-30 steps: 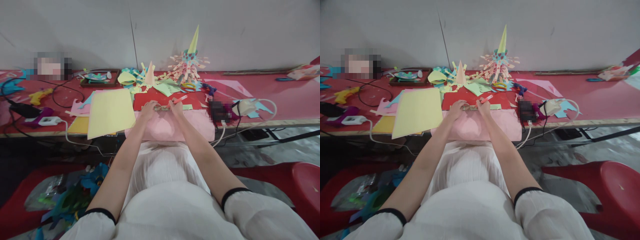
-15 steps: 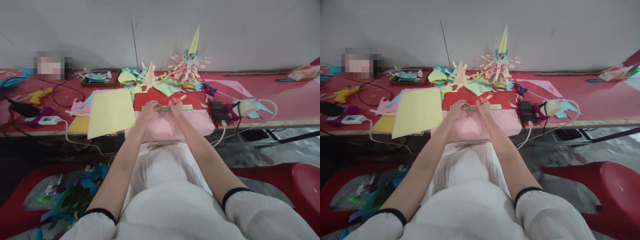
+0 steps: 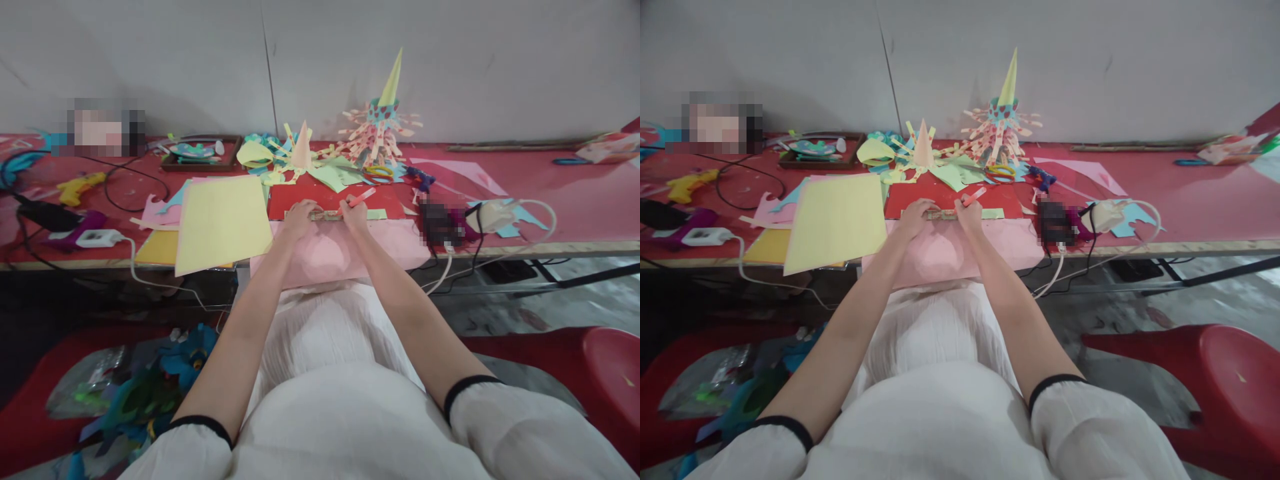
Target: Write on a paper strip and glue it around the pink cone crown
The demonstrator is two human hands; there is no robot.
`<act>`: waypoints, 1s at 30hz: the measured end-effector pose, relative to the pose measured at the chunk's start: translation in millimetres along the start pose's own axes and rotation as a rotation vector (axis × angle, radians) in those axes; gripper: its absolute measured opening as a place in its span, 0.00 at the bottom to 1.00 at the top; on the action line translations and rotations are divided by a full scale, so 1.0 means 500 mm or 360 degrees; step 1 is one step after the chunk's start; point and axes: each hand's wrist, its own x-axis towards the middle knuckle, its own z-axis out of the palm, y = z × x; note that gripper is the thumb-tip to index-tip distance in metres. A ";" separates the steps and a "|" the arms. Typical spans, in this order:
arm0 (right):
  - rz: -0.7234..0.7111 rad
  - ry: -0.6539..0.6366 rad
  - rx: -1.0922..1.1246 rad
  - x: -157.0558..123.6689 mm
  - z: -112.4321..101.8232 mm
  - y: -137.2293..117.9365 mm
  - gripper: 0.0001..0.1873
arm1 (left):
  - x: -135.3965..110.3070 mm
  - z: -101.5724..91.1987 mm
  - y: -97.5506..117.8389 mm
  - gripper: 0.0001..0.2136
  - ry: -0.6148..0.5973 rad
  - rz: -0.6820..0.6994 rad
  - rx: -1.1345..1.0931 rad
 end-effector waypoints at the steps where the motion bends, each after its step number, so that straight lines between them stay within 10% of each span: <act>1: 0.0006 0.0006 0.0000 0.000 0.000 0.000 0.13 | 0.000 0.000 0.000 0.20 -0.0004 -0.0007 -0.0003; 30: -0.0051 0.0034 -0.0069 0.001 0.000 0.009 0.14 | -0.002 0.001 0.004 0.19 0.0013 -0.0033 -0.0005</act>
